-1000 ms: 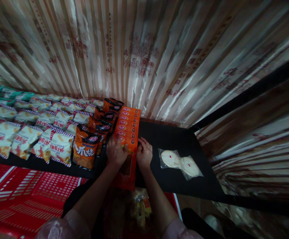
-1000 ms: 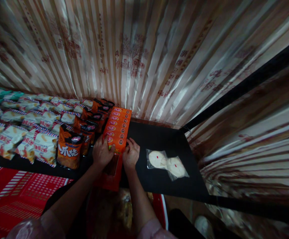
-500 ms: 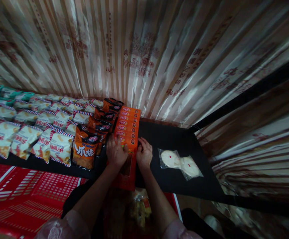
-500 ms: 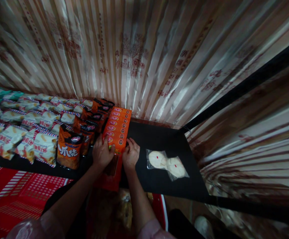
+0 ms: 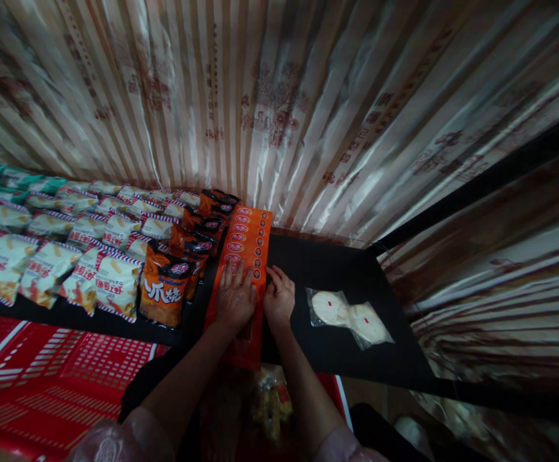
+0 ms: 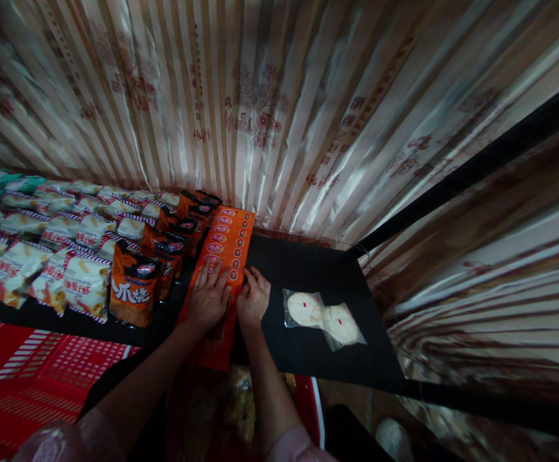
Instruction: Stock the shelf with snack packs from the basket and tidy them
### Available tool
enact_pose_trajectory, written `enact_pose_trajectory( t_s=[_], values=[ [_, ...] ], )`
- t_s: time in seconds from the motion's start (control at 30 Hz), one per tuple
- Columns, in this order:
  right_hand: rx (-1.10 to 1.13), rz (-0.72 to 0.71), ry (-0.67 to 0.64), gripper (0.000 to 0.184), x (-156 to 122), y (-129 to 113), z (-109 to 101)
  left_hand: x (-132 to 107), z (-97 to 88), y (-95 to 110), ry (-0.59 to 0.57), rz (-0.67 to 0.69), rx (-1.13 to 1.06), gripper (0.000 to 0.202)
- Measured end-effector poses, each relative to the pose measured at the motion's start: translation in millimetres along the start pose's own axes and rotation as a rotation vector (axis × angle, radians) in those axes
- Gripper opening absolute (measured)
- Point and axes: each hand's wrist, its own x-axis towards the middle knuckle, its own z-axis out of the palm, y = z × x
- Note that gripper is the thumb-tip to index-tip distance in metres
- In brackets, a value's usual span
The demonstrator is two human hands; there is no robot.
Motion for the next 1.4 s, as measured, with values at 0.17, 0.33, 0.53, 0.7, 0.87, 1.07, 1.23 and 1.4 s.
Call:
enact_pose_trajectory(
  t_s=[0.17, 0.33, 0.53, 0.7, 0.87, 1.07, 1.23, 1.4],
  values=[
    [-0.014, 0.003, -0.012, 0.043, 0, -2, -1, 0, -0.3, 0, -0.012, -0.002, 0.010, 0.040],
    [-0.066, -0.015, -0.053, 0.050, 1, -3, 0, 0, 2.2, -2, -0.015, -0.007, 0.016, 0.041],
    [-0.129, -0.042, -0.087, 0.052, 7, -3, 0, 0, 4.0, -3, -0.022, -0.007, 0.009, 0.040],
    [-0.151, -0.044, -0.092, 0.052, 13, 0, 2, 1, 2.2, -2, -0.026, -0.014, -0.003, 0.041],
    [-0.179, -0.062, -0.105, 0.052, 12, 2, 3, 1, 0.6, -2, -0.021, -0.015, -0.015, 0.040],
    [-0.160, -0.068, -0.093, 0.052, 11, 2, 3, 2, 0.5, -2, -0.026, -0.020, -0.019, 0.041],
    [-0.144, -0.058, -0.076, 0.052, 11, 1, 4, 1, 1.0, -2, -0.015, -0.020, -0.023, 0.041],
    [-0.160, -0.058, -0.090, 0.052, 10, 1, 4, 1, 1.3, -2, -0.015, -0.022, -0.020, 0.041]
  ],
)
